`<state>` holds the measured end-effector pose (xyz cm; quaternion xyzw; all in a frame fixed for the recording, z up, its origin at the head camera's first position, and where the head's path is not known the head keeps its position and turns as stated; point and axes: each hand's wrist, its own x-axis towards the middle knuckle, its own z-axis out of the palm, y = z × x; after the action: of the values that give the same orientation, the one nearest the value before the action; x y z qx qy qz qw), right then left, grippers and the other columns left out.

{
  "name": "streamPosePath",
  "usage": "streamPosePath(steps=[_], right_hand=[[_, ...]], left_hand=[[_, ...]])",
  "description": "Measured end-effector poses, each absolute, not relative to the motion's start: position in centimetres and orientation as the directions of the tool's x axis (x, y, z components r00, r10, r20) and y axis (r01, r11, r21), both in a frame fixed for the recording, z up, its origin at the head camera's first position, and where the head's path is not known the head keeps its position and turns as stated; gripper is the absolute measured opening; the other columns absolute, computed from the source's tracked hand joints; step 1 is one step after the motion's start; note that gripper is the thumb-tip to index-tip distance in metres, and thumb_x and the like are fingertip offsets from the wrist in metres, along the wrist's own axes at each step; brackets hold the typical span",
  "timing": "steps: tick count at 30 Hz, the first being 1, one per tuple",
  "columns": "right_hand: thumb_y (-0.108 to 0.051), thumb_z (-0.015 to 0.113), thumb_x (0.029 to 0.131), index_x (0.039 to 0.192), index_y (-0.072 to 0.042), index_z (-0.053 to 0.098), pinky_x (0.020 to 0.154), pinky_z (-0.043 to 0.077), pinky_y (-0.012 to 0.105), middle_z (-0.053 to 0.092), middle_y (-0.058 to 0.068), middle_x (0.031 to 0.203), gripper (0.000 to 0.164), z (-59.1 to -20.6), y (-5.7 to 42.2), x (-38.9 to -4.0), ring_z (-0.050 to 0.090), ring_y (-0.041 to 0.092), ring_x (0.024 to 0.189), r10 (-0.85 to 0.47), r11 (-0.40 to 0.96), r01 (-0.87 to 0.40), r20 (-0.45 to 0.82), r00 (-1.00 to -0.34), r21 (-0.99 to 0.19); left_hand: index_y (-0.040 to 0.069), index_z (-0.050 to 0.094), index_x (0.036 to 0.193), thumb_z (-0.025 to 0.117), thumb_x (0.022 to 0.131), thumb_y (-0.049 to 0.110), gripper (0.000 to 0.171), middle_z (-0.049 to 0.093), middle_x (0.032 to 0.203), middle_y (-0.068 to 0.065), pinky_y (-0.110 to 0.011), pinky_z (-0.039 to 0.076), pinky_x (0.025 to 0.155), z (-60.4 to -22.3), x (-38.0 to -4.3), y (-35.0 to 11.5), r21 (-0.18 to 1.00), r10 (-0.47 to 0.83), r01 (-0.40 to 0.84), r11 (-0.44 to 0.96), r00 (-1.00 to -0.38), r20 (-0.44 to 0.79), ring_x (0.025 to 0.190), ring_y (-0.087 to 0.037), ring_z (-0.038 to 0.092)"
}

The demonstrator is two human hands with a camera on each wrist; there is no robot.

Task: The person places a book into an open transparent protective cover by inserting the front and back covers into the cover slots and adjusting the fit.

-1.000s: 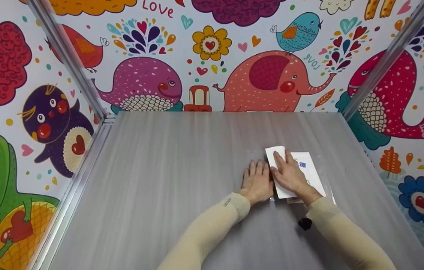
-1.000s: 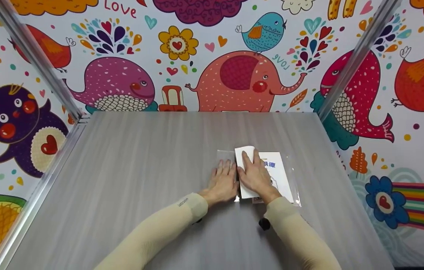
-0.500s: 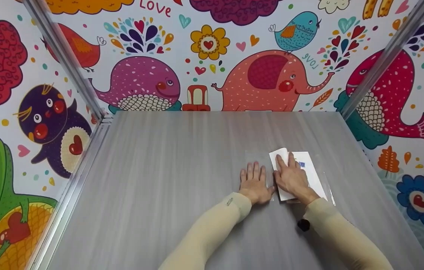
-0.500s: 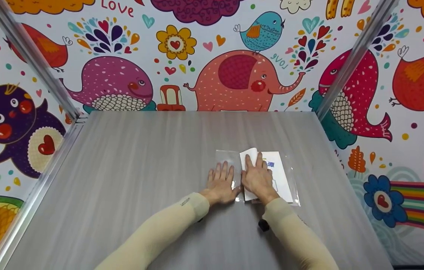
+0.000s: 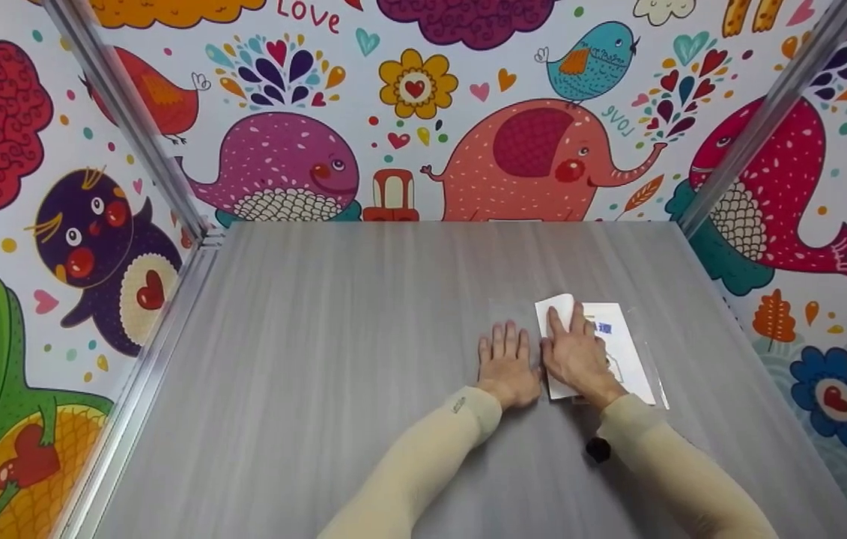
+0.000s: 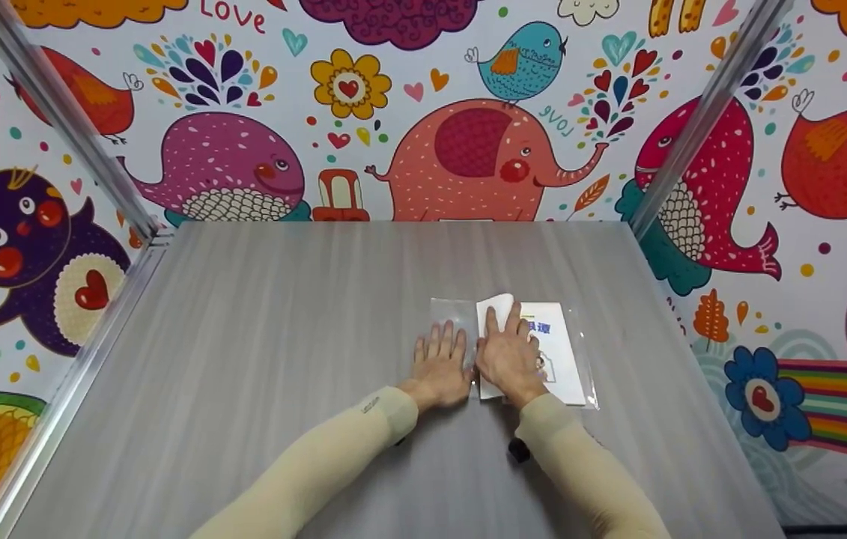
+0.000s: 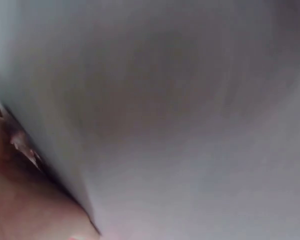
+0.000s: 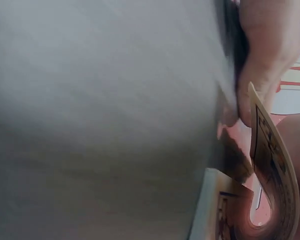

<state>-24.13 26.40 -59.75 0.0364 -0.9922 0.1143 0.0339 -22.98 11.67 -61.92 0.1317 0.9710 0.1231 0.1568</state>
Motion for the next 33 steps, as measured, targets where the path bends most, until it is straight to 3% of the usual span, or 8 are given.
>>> streamPosePath(steps=[5,12,21,29,33], right_hand=[[-0.028,0.053,0.112,0.172,-0.004,0.039,0.109,0.049,0.084,0.021,0.046,0.177,0.066,-60.2,25.8,-24.1,0.040,0.067,0.155,-0.076,0.975,-0.088,0.068,-0.995,-0.203],[-0.028,0.044,0.114,0.174,-0.005,0.036,0.114,0.042,0.088,0.015,0.043,0.180,0.065,-60.4,25.5,-24.3,0.032,0.069,0.161,-0.082,0.975,-0.087,0.031,-0.996,-0.207],[-0.025,0.048,0.114,0.172,-0.005,0.041,0.111,0.048,0.084,0.024,0.042,0.178,0.061,-60.7,26.0,-24.6,0.038,0.067,0.158,-0.088,0.977,-0.108,0.114,-0.990,-0.182],[-0.026,0.044,0.117,0.173,-0.005,0.038,0.116,0.044,0.084,0.017,0.042,0.181,0.061,-60.9,25.4,-24.6,0.033,0.067,0.161,-0.113,0.974,-0.128,0.087,-0.990,-0.186],[-0.023,0.048,0.113,0.171,0.002,0.037,0.117,0.042,0.086,0.018,0.042,0.180,0.064,-60.7,25.9,-24.6,0.033,0.068,0.160,-0.132,0.959,-0.151,0.093,-0.987,-0.238]], left_hand=[[0.020,0.014,0.183,0.031,0.117,0.046,0.073,0.002,0.193,-0.006,-0.057,0.008,0.146,-62.1,-23.1,11.7,0.249,0.299,0.236,0.939,-0.919,-0.256,0.181,-0.031,-0.001],[0.019,0.014,0.183,0.032,0.116,0.043,0.073,0.002,0.193,-0.008,-0.058,0.007,0.146,-61.9,-23.0,11.4,0.287,0.316,0.240,0.927,-0.914,-0.255,0.181,-0.033,-0.002],[0.019,0.016,0.182,0.035,0.116,0.060,0.081,0.004,0.193,-0.005,-0.054,0.010,0.145,-60.3,-22.1,10.7,0.240,0.350,0.291,0.926,-0.899,-0.263,0.180,-0.032,0.001],[0.020,0.009,0.183,0.032,0.114,0.065,0.085,-0.003,0.193,-0.005,-0.056,0.003,0.146,-60.7,-22.5,10.5,0.264,0.355,0.278,0.923,-0.882,-0.311,0.180,-0.032,-0.006],[0.021,0.010,0.183,0.032,0.113,0.066,0.086,-0.002,0.193,-0.004,-0.056,0.005,0.145,-60.6,-22.5,10.6,0.264,0.360,0.284,0.922,-0.881,-0.309,0.180,-0.033,-0.004]])
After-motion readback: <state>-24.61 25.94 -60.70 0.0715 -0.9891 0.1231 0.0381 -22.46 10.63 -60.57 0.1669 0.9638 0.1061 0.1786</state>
